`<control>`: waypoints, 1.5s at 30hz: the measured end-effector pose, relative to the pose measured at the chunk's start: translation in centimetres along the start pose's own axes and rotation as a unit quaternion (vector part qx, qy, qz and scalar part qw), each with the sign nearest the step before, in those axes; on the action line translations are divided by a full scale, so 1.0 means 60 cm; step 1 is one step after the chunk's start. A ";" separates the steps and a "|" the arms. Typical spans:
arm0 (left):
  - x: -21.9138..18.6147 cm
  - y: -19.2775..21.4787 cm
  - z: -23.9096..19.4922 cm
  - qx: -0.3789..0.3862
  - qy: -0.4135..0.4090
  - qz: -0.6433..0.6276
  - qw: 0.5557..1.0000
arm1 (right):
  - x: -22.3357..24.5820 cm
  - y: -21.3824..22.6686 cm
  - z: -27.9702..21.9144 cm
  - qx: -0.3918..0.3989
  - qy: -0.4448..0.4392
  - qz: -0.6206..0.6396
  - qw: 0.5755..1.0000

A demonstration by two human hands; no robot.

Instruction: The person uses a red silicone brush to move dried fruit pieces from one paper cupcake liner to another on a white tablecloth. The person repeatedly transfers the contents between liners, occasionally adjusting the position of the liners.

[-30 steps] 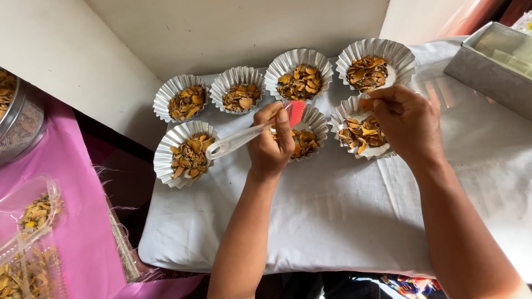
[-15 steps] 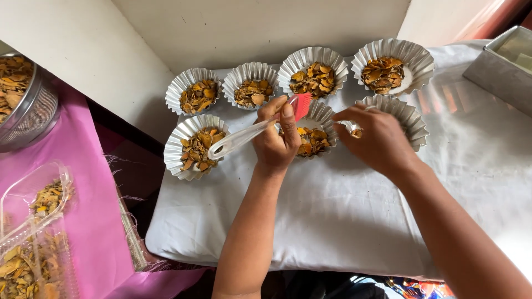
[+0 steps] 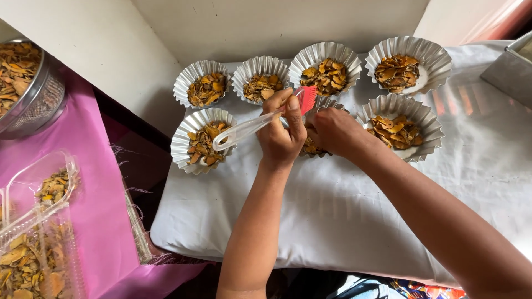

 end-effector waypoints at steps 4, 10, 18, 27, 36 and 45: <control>0.005 -0.004 -0.007 -0.007 0.002 0.013 1.000 | -0.007 0.023 -0.023 -0.031 0.002 0.084 0.996; 0.006 -0.001 -0.008 0.004 0.057 -0.017 0.998 | -0.028 0.092 -0.086 -0.146 -0.080 0.323 0.932; -0.019 -0.021 -0.015 0.104 0.087 -0.069 0.988 | -0.072 0.072 -0.138 -0.180 -0.146 0.679 0.696; -0.036 -0.029 -0.026 0.128 0.086 -0.117 0.981 | -0.090 0.110 -0.162 -0.236 -0.103 0.525 0.811; -0.009 -0.021 -0.036 0.130 0.053 -0.030 0.990 | -0.164 0.161 -0.218 -0.199 -0.233 0.209 0.929; 0.018 0.001 -0.010 -0.017 0.052 -0.001 0.999 | -0.023 0.157 -0.131 -0.121 -0.060 0.209 0.969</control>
Point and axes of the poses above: each hand's wrist, its own z-axis towards the middle knuckle, its own y-axis out of the back of the hand, x = y × z, the point moved 4 cm from there along z, towards the middle knuckle, and after that the axes turned 2 degrees about -y, right-handed, at the moved point
